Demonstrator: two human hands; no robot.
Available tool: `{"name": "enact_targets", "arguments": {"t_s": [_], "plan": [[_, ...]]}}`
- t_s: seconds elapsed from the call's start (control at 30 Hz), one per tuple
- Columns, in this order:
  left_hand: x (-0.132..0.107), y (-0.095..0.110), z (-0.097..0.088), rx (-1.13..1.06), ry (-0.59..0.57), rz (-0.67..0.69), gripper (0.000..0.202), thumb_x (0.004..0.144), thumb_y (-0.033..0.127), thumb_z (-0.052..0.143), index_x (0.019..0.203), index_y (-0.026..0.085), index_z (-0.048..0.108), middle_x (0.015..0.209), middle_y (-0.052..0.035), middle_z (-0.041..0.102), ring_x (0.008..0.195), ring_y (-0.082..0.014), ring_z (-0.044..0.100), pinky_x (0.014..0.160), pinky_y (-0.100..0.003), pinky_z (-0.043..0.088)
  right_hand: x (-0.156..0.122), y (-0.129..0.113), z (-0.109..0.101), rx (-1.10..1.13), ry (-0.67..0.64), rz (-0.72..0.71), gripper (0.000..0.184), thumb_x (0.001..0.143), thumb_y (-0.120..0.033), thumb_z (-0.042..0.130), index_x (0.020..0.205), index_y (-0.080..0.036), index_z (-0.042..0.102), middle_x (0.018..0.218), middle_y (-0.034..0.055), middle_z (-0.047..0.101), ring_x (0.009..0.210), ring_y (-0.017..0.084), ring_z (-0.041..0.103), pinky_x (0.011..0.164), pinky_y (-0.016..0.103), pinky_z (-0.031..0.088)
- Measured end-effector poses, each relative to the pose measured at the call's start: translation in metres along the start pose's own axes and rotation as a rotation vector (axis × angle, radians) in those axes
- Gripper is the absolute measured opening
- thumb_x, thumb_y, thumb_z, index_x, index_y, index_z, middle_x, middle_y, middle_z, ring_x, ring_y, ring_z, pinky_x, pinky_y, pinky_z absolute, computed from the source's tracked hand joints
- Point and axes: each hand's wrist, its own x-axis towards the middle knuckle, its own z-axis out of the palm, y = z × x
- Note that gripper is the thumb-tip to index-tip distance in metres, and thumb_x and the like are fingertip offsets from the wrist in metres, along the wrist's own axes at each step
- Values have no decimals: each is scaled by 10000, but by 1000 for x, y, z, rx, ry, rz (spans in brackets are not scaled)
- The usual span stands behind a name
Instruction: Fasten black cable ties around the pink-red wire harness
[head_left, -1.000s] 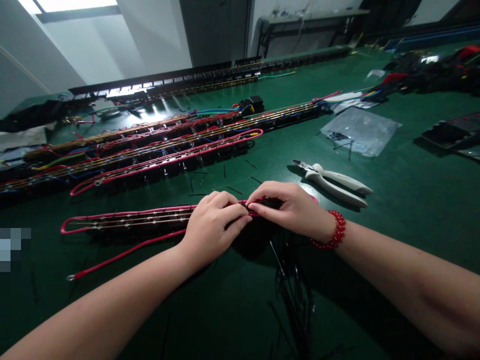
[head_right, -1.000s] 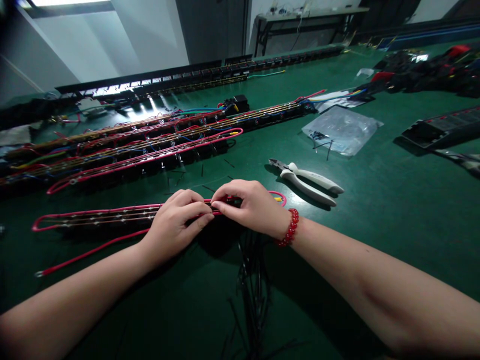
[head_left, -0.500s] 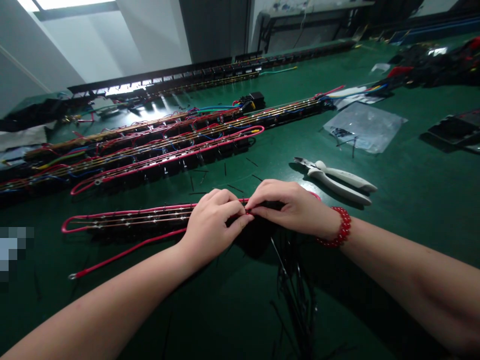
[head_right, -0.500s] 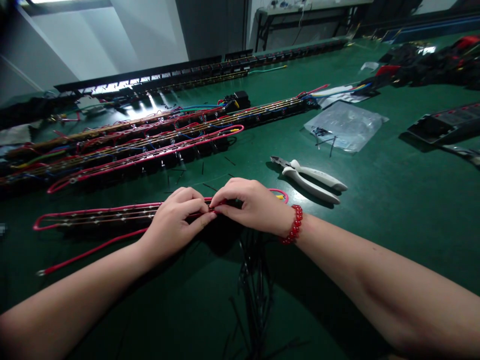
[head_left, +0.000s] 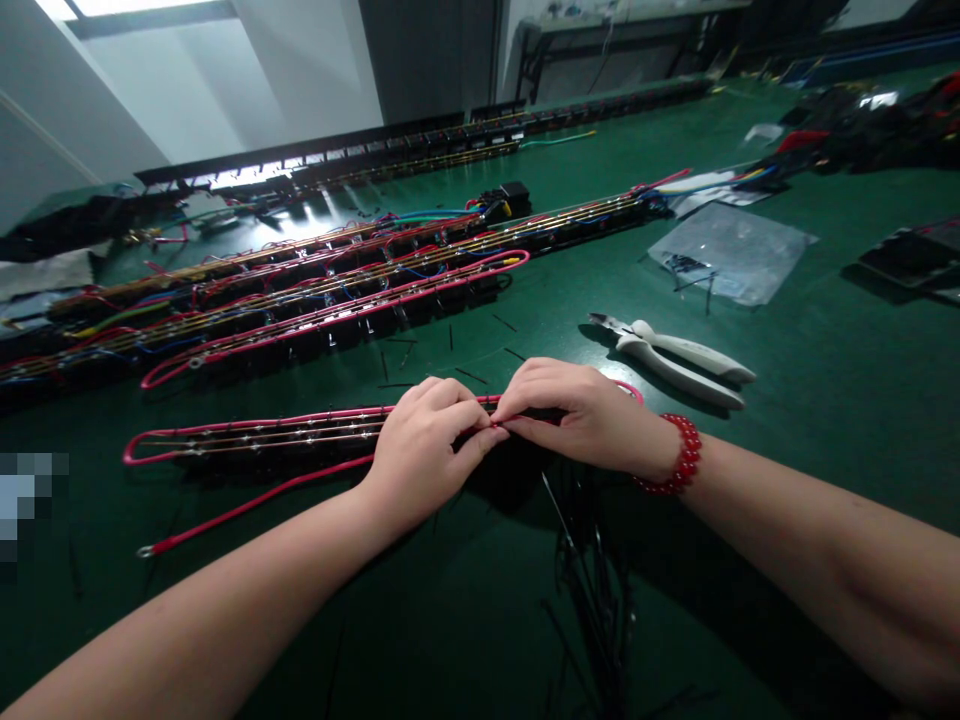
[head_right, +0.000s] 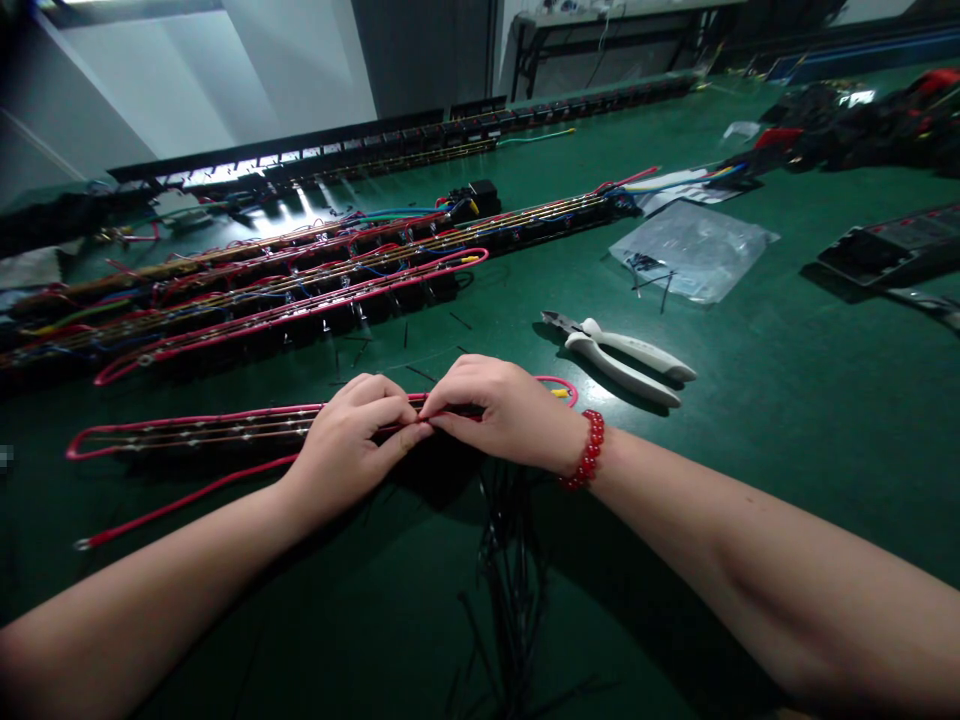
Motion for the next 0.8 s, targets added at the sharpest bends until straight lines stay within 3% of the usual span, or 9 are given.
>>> {"name": "enact_targets", "arguments": {"t_s": [0.5,0.7,0.8], "plan": [[-1,0,3,18,38,27,233,963,353,632,792,195,648,828,-15,632,822,-180,571,757,-325,446,2,-2,-3,-29,-27,19,85,924,-146,612,915,-183,688,859,27,724,823,138,654,738,255,520],[0,1,2,23,53,20,127,959,319,629,956,193,640,1022,-48,680,982,-206,602,877,-348,472,0,-3,3,-123,-15,-67,77,924,-133,581,904,-176,642,856,42,698,823,158,623,758,293,499],[0,0,1,17,16,33,86,957,294,627,953,210,645,1037,-31,705,1009,-207,617,908,-353,476,-2,-5,5,-189,2,-104,85,938,-127,553,904,-170,618,881,59,688,829,164,608,778,316,486]]}}
